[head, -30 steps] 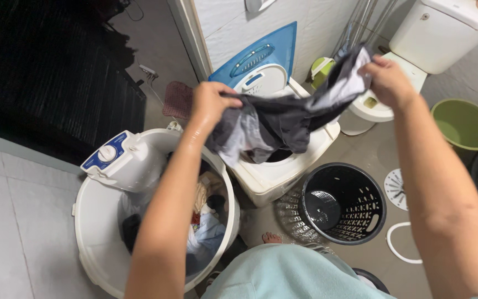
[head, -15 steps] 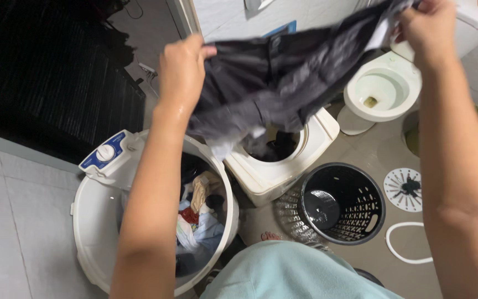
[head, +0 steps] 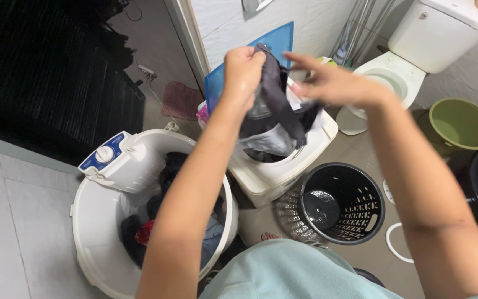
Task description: The person transfers wet clothes from a white wash basin to a small top-loading washing machine. They pick up items one by one, wring out excess water, and place them into the machine's drum.
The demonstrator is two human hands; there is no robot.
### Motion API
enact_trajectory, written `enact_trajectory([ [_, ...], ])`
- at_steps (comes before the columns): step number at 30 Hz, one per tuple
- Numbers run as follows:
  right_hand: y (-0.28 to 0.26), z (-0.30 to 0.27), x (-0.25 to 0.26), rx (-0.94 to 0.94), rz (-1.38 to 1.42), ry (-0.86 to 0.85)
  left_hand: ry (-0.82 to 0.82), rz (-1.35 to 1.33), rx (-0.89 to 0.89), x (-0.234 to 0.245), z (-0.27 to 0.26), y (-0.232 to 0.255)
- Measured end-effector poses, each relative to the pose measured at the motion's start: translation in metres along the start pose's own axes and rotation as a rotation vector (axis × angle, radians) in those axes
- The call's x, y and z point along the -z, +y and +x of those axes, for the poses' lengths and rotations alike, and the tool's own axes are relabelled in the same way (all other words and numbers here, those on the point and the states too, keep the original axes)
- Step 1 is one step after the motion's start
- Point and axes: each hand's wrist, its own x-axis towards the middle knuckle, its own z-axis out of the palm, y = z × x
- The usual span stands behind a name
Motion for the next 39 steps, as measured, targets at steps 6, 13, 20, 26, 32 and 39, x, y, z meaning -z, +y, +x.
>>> enact_trajectory([
  [6,-0.019,0.012,-0.062,0.042,-0.134,0.377,-0.188,-0.266,0.061,0.02,-0.033,-0.021],
  [13,-0.016,0.037,-0.046,0.367,0.398,0.408,-0.088,0.692,-0.012,0.08,-0.095,-0.142],
  [20,0.024,0.038,0.016,0.259,0.371,0.781,-0.091,0.895,-0.006,0.086,-0.081,-0.162],
  [26,0.095,0.044,-0.01,-0.123,0.216,0.577,-0.14,0.47,-0.244,0.065,-0.038,-0.07],
  [32,0.09,0.029,-0.042,0.209,-0.321,0.295,-0.132,0.591,-0.092,0.04,-0.034,-0.041],
  [39,0.035,0.042,-0.064,0.13,0.028,0.364,-0.18,0.36,-0.162,0.044,-0.049,-0.056],
])
